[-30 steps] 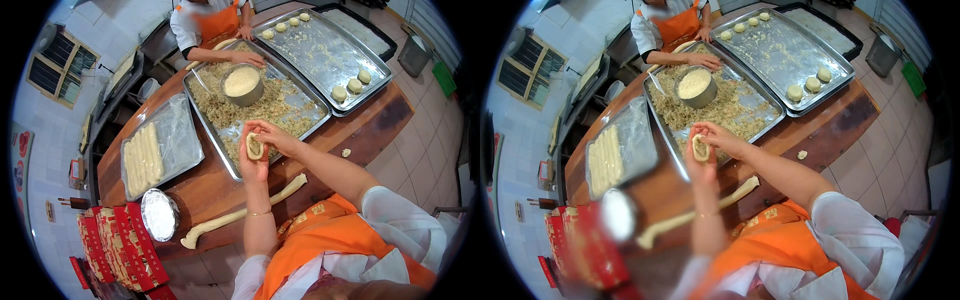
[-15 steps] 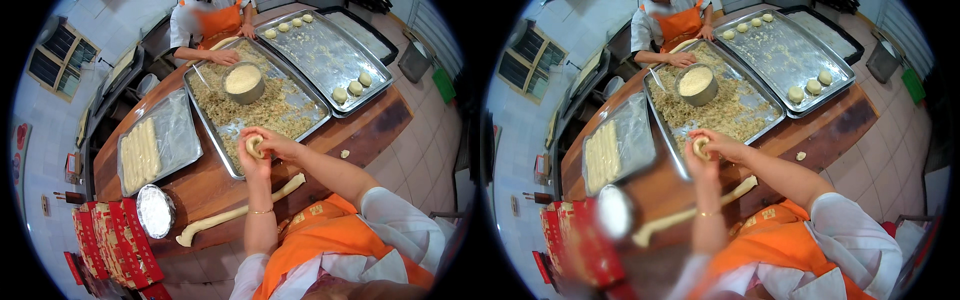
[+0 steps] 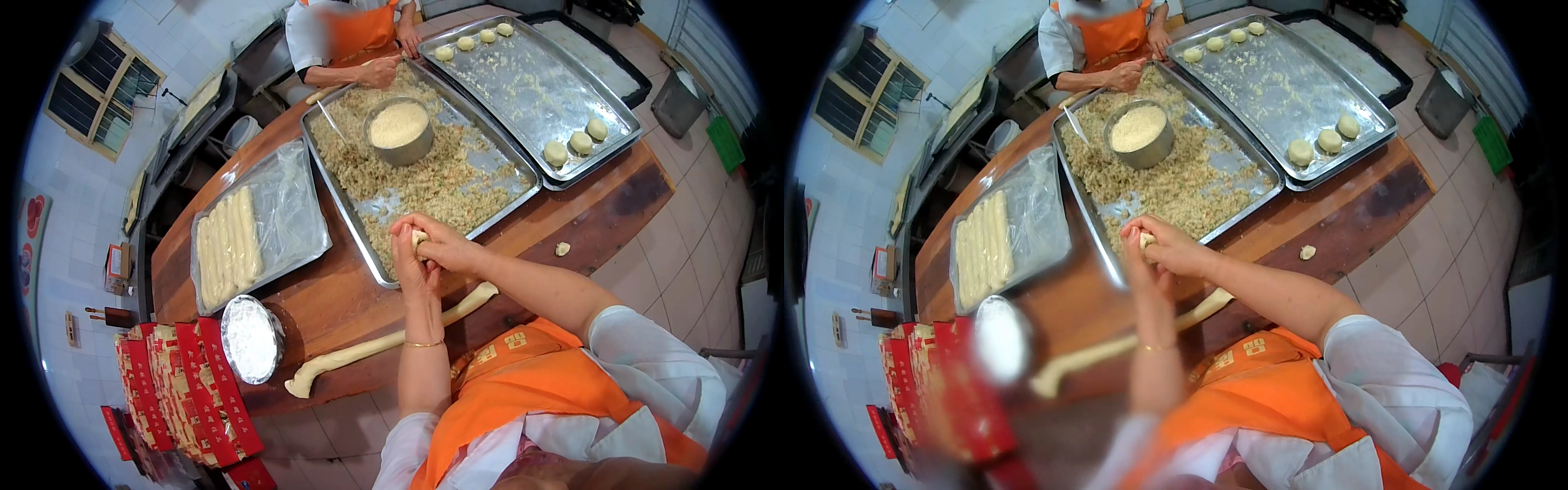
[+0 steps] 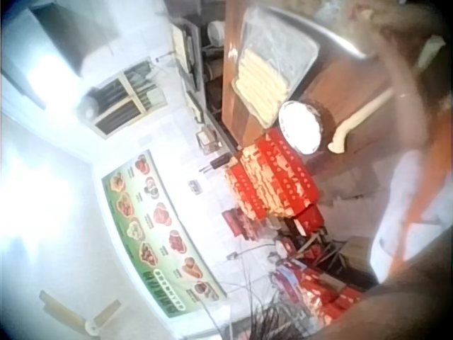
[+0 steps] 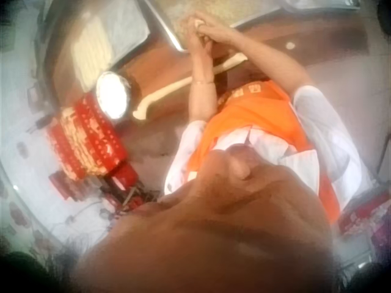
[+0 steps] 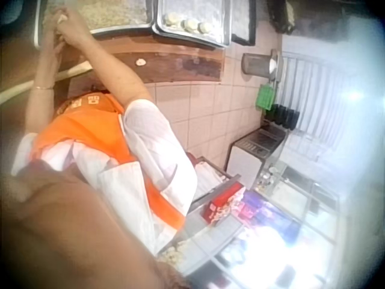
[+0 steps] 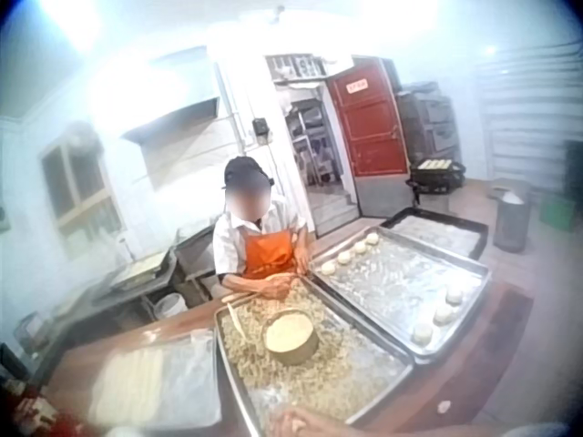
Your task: The person rolls a length of dough by hand on a table, pinches off small pieces, stuffs them with a crumbly filling from a metal tray, and rolls them into round balls before placing them onto another tray.
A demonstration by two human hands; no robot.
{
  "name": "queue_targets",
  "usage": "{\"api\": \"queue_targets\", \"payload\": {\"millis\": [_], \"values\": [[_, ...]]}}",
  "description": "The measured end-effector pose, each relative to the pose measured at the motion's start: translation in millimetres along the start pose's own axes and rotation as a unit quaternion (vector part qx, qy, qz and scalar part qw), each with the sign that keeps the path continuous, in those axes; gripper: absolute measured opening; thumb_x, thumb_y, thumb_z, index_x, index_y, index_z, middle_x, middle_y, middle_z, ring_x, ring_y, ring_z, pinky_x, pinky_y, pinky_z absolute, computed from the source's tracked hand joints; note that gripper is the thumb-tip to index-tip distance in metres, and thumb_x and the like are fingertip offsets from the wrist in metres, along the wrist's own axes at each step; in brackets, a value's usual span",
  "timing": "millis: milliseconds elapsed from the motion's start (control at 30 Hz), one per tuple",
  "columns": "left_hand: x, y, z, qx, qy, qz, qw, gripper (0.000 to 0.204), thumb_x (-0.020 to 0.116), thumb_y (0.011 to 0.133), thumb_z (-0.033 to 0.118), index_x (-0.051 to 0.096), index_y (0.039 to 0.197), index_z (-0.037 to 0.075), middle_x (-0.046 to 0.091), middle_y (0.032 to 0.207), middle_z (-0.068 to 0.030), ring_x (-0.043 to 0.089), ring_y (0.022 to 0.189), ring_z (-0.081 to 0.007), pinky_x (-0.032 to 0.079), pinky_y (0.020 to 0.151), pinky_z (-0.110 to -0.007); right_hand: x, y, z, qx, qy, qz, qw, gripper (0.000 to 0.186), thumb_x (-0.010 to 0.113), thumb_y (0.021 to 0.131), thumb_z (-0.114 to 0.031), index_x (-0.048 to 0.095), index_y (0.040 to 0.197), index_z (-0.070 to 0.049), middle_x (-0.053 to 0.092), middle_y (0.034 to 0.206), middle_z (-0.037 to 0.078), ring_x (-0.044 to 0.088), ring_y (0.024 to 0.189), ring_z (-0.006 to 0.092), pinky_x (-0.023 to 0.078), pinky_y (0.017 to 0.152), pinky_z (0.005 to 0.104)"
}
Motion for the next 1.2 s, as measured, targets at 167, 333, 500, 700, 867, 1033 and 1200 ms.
{"api": "queue_targets", "payload": {"millis": [167, 333, 500, 700, 867, 1033, 1200], "values": [[7.7, 8.4, 2.7, -0.110, -0.208, -0.083, 0.968, 0.033, 0.052, 0.101, 0.039, 0.059, 0.116, 0.011, 0.064, 0.092, -0.0084, 0.059, 0.067, -0.0150, 0.046, 0.048, -0.026, -66.5, 12.5, 2.1, -0.088, 0.203, 0.076, 0.972, 0.045, 0.054, 0.083, -0.003, 0.064, 0.126, -0.006, 0.050, 0.146, 0.014, 0.050, 0.131, 0.0264, 0.047, 0.099, 0.0389], [7.1, 3.2, 4.9, -0.101, -0.234, -0.059, 0.965, 0.039, 0.044, 0.105, 0.043, 0.060, 0.110, 0.008, 0.065, 0.091, -0.0095, 0.058, 0.065, -0.0166, 0.042, 0.045, -0.024, -72.8, 4.6, -37.5, -0.099, -0.506, 0.117, 0.848, 0.033, 0.062, 0.091, -0.033, 0.075, 0.111, -0.011, 0.045, 0.150, 0.021, 0.047, 0.134, 0.0362, 0.043, 0.106, 0.0453], [12.8, 1.4, -4.5, -0.076, -0.191, 0.019, 0.978, 0.028, 0.050, 0.103, 0.039, 0.061, 0.105, 0.013, 0.066, 0.090, -0.0037, 0.060, 0.067, -0.0135, 0.044, 0.047, -0.025, -38.2, 0.9, -28.9, -0.103, -0.206, 0.011, 0.973, 0.049, 0.060, 0.092, -0.026, 0.055, 0.139, -0.013, 0.054, 0.138, 0.020, 0.051, 0.129, 0.0286, 0.052, 0.094, 0.0391], [-0.6, 3.2, -9.6, -0.035, -0.143, 0.020, 0.989, 0.023, 0.056, 0.102, 0.030, 0.060, 0.099, 0.007, 0.064, 0.089, -0.0030, 0.060, 0.069, -0.0118, 0.048, 0.050, -0.026, -1.5, -7.6, -19.0, 0.030, -0.064, -0.111, 0.991, 0.066, 0.055, 0.088, -0.012, 0.035, 0.151, -0.011, 0.054, 0.133, 0.011, 0.052, 0.122, 0.0195, 0.045, 0.102, 0.0339], [19.0, -13.9, 12.8, -0.038, -0.144, 0.027, 0.989, 0.038, 0.046, 0.105, 0.043, 0.059, 0.108, 0.007, 0.064, 0.095, -0.0034, 0.062, 0.074, -0.0139, 0.052, 0.063, -0.027, -12.1, -18.0, -59.5, -0.043, -0.074, -0.174, 0.981, 0.071, 0.071, 0.085, -0.029, 0.038, 0.146, -0.011, 0.047, 0.146, 0.012, 0.041, 0.139, 0.0245, 0.033, 0.115, 0.0403], [44.1, -41.2, 21.4, -0.096, -0.153, -0.155, 0.971, 0.052, 0.033, 0.108, 0.047, 0.038, 0.144, 0.010, 0.049, 0.141, -0.0112, 0.051, 0.129, -0.0259, 0.045, 0.108, -0.042, -13.5, -16.2, -73.1, -0.202, -0.352, -0.097, 0.909, 0.069, 0.076, 0.082, -0.041, 0.049, 0.137, -0.011, 0.050, 0.146, 0.012, 0.041, 0.140, 0.0353, 0.023, 0.120, 0.0477], [34.8, -38.6, 0.1, -0.090, -0.171, -0.151, 0.970, 0.042, 0.034, 0.109, 0.043, 0.046, 0.135, 0.013, 0.060, 0.118, -0.0026, 0.062, 0.103, -0.0136, 0.053, 0.087, -0.030, 0.4, -29.6, -81.7, -0.232, -0.430, -0.015, 0.872, 0.051, 0.067, 0.090, -0.037, 0.056, 0.131, -0.008, 0.061, 0.132, 0.014, 0.052, 0.128, 0.0385, 0.033, 0.115, 0.0475]]}}
Point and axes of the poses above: each hand's wrist, its own y-axis towards the middle knuckle, its own x-axis out of the palm, z = x × y, the point moved 6 cm from there along y, towards the middle knuckle
